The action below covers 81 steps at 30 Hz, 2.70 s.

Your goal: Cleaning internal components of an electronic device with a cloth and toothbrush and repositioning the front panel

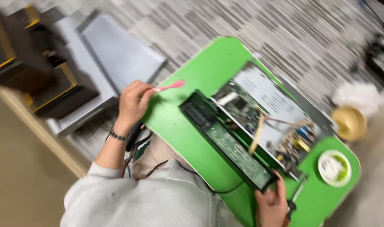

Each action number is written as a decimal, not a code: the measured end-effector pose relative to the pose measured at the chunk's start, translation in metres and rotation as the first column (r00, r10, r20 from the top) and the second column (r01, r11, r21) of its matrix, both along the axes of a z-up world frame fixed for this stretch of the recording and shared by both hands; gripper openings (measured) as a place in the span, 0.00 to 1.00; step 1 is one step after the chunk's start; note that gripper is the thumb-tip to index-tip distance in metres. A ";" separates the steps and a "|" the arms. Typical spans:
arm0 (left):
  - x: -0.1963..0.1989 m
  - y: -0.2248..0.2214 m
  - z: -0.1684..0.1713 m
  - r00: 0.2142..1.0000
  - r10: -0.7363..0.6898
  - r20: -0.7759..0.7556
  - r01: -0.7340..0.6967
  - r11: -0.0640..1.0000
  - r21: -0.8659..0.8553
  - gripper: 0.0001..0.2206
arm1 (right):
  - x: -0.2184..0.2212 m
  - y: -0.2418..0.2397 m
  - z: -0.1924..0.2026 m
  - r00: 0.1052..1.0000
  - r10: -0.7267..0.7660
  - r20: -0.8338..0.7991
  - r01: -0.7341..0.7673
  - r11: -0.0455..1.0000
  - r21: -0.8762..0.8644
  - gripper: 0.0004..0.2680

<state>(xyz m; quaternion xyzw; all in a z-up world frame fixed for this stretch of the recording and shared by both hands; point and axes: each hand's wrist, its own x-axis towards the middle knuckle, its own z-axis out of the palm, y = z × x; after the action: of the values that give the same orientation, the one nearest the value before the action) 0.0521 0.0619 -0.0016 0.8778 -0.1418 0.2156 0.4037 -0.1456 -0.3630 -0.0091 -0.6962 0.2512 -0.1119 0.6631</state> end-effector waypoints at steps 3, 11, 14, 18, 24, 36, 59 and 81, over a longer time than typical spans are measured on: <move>0.005 -0.013 -0.031 0.981 0.182 0.058 -0.188 0.975 0.118 0.07 | 0.002 0.007 0.007 0.999 -0.025 0.023 0.022 0.992 0.122 0.29; 0.004 -0.004 -0.054 0.941 0.338 -0.033 -0.339 0.941 -0.021 0.10 | 0.000 0.002 0.013 1.000 0.022 -0.011 -0.021 0.994 0.106 0.29; 0.002 -0.005 -0.056 0.945 0.327 0.029 -0.327 0.945 0.017 0.10 | -0.004 -0.003 0.003 0.994 0.058 0.095 -0.072 0.986 0.150 0.28; 0.002 -0.006 -0.060 0.942 0.329 0.068 -0.335 0.937 0.099 0.10 | -0.004 -0.004 -0.001 0.985 0.069 0.159 -0.099 0.977 0.187 0.29; 0.002 -0.006 -0.062 0.933 0.354 0.069 -0.360 0.920 0.154 0.10 | -0.001 -0.001 0.013 0.991 0.097 0.097 -0.113 0.979 0.172 0.29; 0.001 -0.008 -0.060 0.929 0.365 0.068 -0.371 0.912 0.174 0.12 | 0.000 0.002 0.018 0.991 0.107 0.085 -0.119 0.981 0.155 0.28; 0.005 0.002 -0.074 0.932 0.325 0.158 -0.357 0.898 0.257 0.14 | 0.001 -0.005 0.009 0.903 0.275 0.331 -0.284 0.959 -0.022 0.27; 0.001 -0.004 -0.066 0.935 0.337 0.113 -0.355 0.892 0.279 0.16 | 0.000 -0.001 0.016 0.965 0.172 0.196 -0.203 0.968 0.149 0.27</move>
<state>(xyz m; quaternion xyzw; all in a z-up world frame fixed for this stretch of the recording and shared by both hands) 0.0529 0.0575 -0.0676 0.9321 -0.0262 0.2872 0.2190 -0.1456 -0.3638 0.0069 -0.6456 0.1311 -0.0897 0.7470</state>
